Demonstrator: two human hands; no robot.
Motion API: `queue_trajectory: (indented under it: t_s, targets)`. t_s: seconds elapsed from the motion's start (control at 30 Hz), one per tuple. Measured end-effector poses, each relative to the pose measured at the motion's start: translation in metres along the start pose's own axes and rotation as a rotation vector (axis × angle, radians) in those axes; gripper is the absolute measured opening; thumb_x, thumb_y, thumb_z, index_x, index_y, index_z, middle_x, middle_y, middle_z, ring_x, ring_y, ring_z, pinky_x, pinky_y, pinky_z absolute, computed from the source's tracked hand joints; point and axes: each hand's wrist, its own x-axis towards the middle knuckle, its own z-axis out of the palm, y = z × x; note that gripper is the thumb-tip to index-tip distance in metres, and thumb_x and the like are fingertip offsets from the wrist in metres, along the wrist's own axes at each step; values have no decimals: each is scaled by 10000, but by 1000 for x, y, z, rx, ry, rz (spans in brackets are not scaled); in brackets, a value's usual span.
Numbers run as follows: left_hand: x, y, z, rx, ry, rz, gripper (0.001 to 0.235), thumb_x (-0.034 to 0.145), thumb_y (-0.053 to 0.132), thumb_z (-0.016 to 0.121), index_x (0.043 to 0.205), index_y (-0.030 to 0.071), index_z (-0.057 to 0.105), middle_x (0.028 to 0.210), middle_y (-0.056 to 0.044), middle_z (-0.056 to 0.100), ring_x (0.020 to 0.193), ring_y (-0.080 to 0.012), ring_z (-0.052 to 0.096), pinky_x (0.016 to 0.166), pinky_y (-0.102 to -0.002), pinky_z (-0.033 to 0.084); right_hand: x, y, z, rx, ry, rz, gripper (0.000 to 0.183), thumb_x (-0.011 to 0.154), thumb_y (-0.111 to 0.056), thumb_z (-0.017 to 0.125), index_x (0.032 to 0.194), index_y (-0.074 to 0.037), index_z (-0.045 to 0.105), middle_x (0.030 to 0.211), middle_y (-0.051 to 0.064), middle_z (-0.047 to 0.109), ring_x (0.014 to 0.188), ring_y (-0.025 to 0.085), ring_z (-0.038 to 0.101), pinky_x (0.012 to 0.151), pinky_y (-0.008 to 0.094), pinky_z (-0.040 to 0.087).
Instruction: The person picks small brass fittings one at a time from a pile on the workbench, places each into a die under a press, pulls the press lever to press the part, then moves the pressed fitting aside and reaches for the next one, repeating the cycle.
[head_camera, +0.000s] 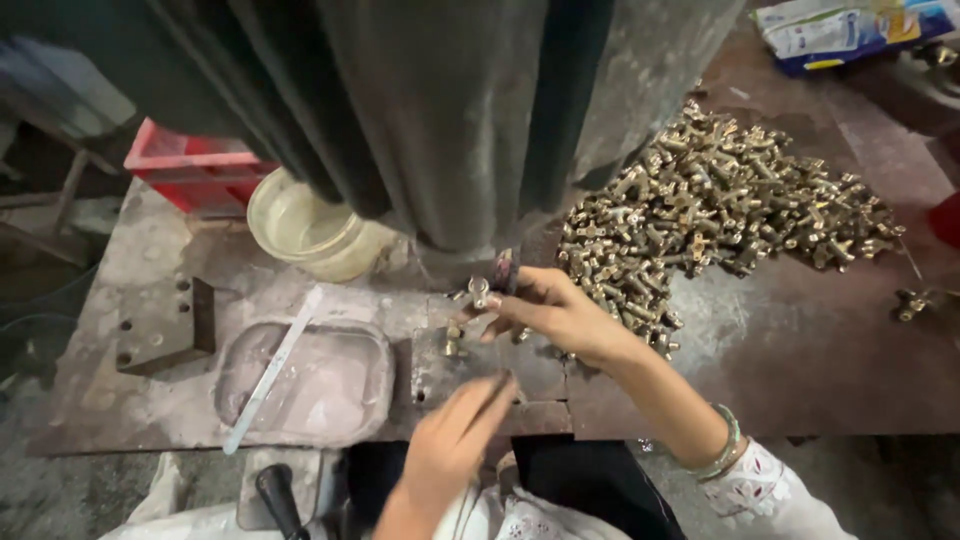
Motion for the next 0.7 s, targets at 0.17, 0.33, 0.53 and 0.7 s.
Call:
queue_trajectory:
  t_s: [0.17, 0.33, 0.53, 0.7]
  targets:
    - [-23, -25, 1, 235, -304, -75, 492, 795, -20, 620, 1278, 76, 644, 1243, -149, 648, 1100, -336, 684, 905, -383, 572, 2, 0, -7, 28, 80, 21, 270, 995, -207, 635, 1219, -72, 703, 1096, 36, 775, 865, 100, 727, 718, 254, 576]
    - [-3, -25, 6, 381, -583, -474, 364, 893, 74, 659, 1244, 17, 579, 1089, -147, 661, 989, -355, 672, 790, -449, 567, 2, -2, -1, 14, 16, 37, 261, 1011, -226, 615, 1193, -64, 708, 1107, 32, 790, 868, 103, 738, 703, 256, 550]
    - [-28, -36, 83, 457, -535, -203, 286, 770, 29, 633, 1053, 62, 662, 1026, -124, 646, 954, -306, 656, 666, -411, 578, -1, -2, 0, 57, 13, 11, 258, 1013, -204, 618, 1205, -51, 697, 1117, 52, 786, 882, 118, 729, 777, 282, 583]
    - [-67, -46, 128, 322, -690, -39, 131, 780, 86, 640, 905, 70, 674, 979, -82, 627, 1020, -286, 634, 699, -394, 577, -3, 13, 21, 81, 101, -43, 254, 1002, -175, 615, 1183, -14, 689, 1095, 79, 779, 870, 149, 741, 800, 308, 611]
